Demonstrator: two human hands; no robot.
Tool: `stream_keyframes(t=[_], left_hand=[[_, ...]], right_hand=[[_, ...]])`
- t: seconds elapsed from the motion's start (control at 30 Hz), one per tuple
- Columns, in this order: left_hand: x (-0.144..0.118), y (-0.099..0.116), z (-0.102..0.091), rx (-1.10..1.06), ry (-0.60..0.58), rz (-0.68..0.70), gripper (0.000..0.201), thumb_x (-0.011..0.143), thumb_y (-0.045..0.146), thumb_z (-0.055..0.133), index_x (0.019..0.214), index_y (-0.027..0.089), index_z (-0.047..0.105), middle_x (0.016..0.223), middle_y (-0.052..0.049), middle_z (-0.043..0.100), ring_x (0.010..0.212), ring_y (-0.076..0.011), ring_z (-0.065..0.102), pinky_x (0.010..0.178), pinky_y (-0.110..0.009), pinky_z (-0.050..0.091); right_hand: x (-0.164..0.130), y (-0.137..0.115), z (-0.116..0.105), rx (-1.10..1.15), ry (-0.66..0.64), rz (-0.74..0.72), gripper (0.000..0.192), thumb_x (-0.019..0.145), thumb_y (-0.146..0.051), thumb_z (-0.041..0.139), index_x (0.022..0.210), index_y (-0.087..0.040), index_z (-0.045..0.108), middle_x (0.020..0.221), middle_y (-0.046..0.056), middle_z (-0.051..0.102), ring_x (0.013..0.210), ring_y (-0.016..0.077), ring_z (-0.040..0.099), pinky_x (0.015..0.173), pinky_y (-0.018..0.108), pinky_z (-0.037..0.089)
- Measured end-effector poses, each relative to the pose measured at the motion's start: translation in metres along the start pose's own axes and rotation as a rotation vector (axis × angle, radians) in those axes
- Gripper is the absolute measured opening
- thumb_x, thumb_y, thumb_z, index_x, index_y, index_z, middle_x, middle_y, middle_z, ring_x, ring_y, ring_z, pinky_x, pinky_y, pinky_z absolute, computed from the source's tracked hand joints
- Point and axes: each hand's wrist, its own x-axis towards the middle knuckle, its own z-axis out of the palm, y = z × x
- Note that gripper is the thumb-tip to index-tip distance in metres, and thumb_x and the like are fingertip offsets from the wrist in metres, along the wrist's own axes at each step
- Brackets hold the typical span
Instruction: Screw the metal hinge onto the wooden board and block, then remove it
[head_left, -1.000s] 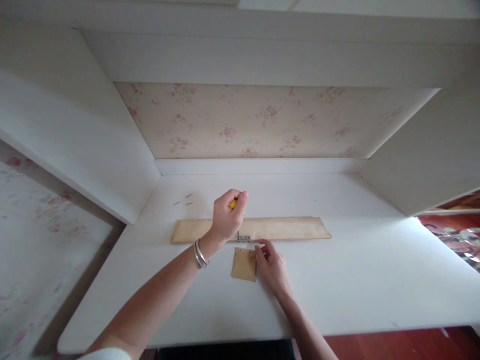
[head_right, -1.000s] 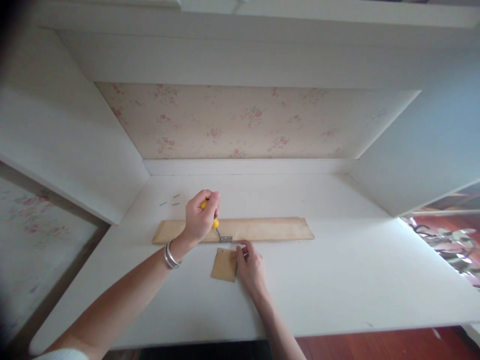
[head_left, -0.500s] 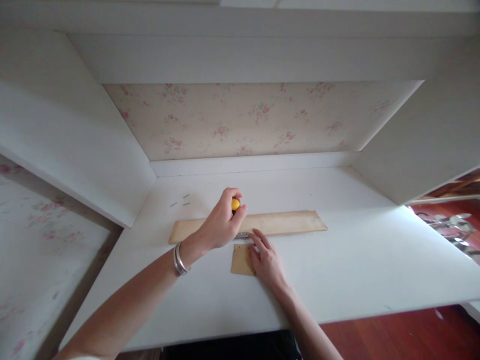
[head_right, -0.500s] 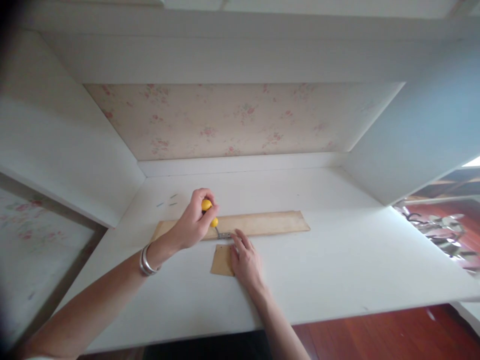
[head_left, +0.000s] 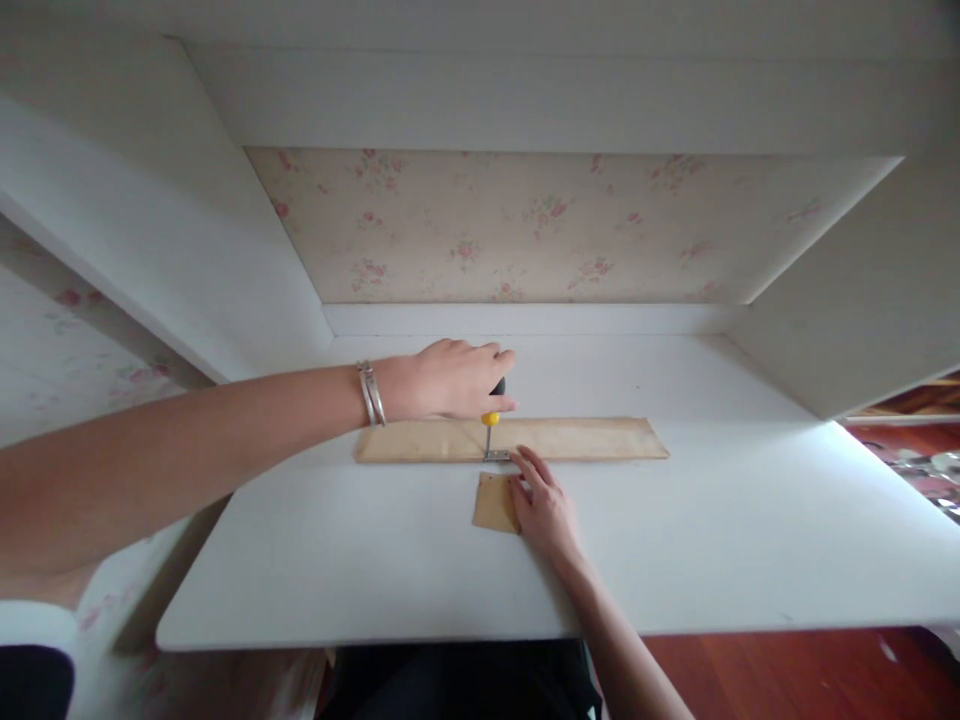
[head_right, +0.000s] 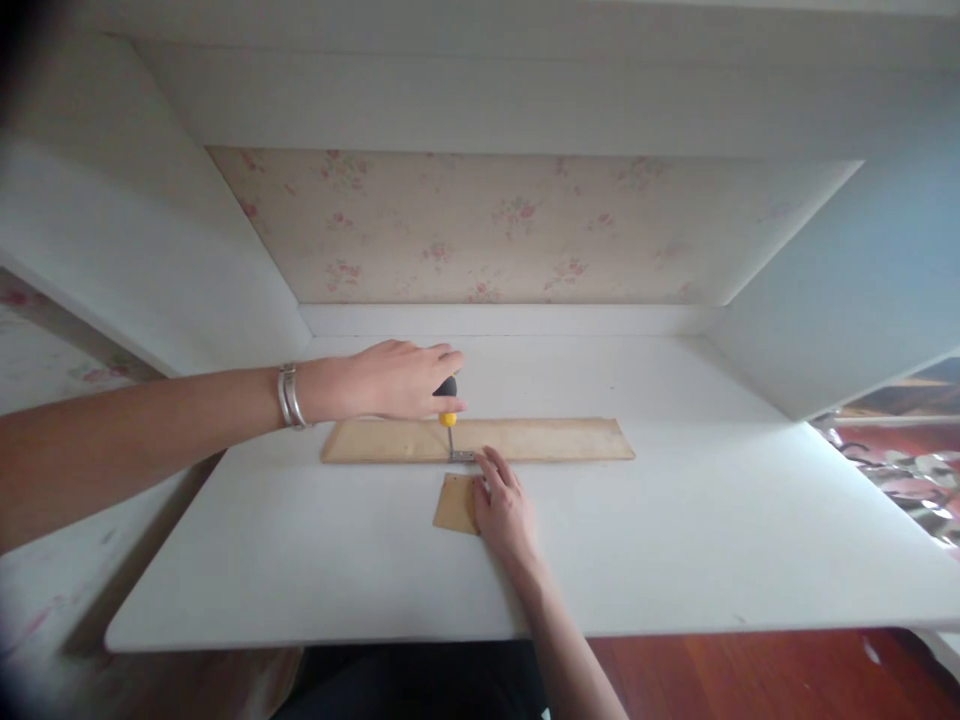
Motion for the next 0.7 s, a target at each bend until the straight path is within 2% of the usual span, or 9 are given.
stream_keyframes(t=[0.07,0.17,0.27,0.33,0.4,0.47,0.53,0.6,0.7], left_hand=[[0.005,-0.004,-0.007,-0.095,-0.075,0.122,0.037,0.077,0.038,0.059,0.109,0.021,0.054,0.112,-0.008,0.058,0.078,-0.0190,0.060,0.068,-0.028,0.041],[0.012,-0.007,-0.014,-0.172,-0.155,0.197,0.029,0.072,0.021,0.061,0.100,0.022,0.060,0.103,-0.004,0.061,0.079,-0.0164,0.058,0.070,-0.025,0.040],[0.018,-0.008,-0.015,-0.111,-0.119,0.078,0.023,0.076,0.036,0.060,0.092,0.021,0.063,0.087,-0.006,0.064,0.075,-0.0194,0.057,0.067,-0.028,0.039],[0.020,-0.007,-0.014,-0.039,-0.090,0.007,0.034,0.080,0.049,0.052,0.091,0.019,0.065,0.083,-0.009,0.063,0.072,-0.0216,0.057,0.065,-0.031,0.039],[0.021,-0.006,-0.015,-0.003,-0.112,0.026,0.035,0.080,0.049,0.051,0.093,0.018,0.065,0.090,-0.010,0.063,0.074,-0.0216,0.057,0.065,-0.030,0.038],[0.020,-0.007,-0.017,-0.022,-0.183,0.119,0.027,0.077,0.039,0.058,0.096,0.021,0.064,0.098,-0.008,0.063,0.078,-0.0197,0.057,0.067,-0.028,0.038],[0.020,-0.006,-0.021,-0.034,-0.232,0.179,0.022,0.074,0.031,0.062,0.095,0.024,0.065,0.098,-0.005,0.064,0.081,-0.0189,0.057,0.068,-0.027,0.038],[0.021,-0.005,-0.024,0.001,-0.230,0.138,0.020,0.073,0.035,0.063,0.089,0.023,0.067,0.089,-0.006,0.065,0.080,-0.0208,0.058,0.067,-0.028,0.038],[0.023,0.000,-0.026,0.084,-0.187,0.012,0.035,0.078,0.051,0.055,0.078,0.019,0.069,0.077,-0.011,0.065,0.074,-0.0251,0.059,0.065,-0.032,0.038]], right_hand=[[-0.001,0.000,0.001,0.000,-0.002,0.001,0.038,0.089,-0.025,0.041,0.125,-0.029,0.052,0.135,0.002,0.046,0.104,0.0150,0.058,0.091,0.029,0.047],[-0.002,0.001,0.002,0.008,-0.015,-0.006,0.039,0.089,-0.024,0.041,0.126,-0.029,0.052,0.137,0.001,0.045,0.105,0.0149,0.057,0.091,0.028,0.047],[-0.002,0.002,0.003,0.022,-0.015,-0.007,0.039,0.089,-0.025,0.041,0.126,-0.029,0.052,0.137,0.001,0.044,0.105,0.0144,0.057,0.091,0.028,0.047],[-0.002,0.003,0.003,0.023,-0.014,-0.003,0.038,0.089,-0.025,0.040,0.126,-0.029,0.052,0.137,0.001,0.044,0.105,0.0142,0.057,0.090,0.028,0.047],[-0.001,0.004,0.002,0.015,-0.012,-0.004,0.038,0.089,-0.025,0.040,0.125,-0.029,0.052,0.137,0.000,0.045,0.106,0.0145,0.056,0.091,0.028,0.047],[-0.001,0.004,0.001,0.004,-0.010,-0.012,0.037,0.090,-0.026,0.040,0.125,-0.028,0.052,0.136,0.001,0.045,0.108,0.0153,0.055,0.091,0.028,0.046],[-0.001,0.004,0.000,-0.013,-0.013,-0.021,0.038,0.090,-0.026,0.040,0.125,-0.028,0.052,0.136,0.002,0.045,0.110,0.0160,0.054,0.091,0.029,0.047],[-0.001,0.004,0.000,-0.044,-0.014,-0.040,0.039,0.090,-0.024,0.039,0.127,-0.027,0.050,0.136,0.002,0.045,0.111,0.0166,0.053,0.091,0.029,0.047],[0.000,0.000,0.000,-0.137,-0.021,-0.076,0.046,0.088,-0.020,0.039,0.133,-0.028,0.045,0.137,0.004,0.043,0.109,0.0177,0.053,0.084,0.030,0.050]])
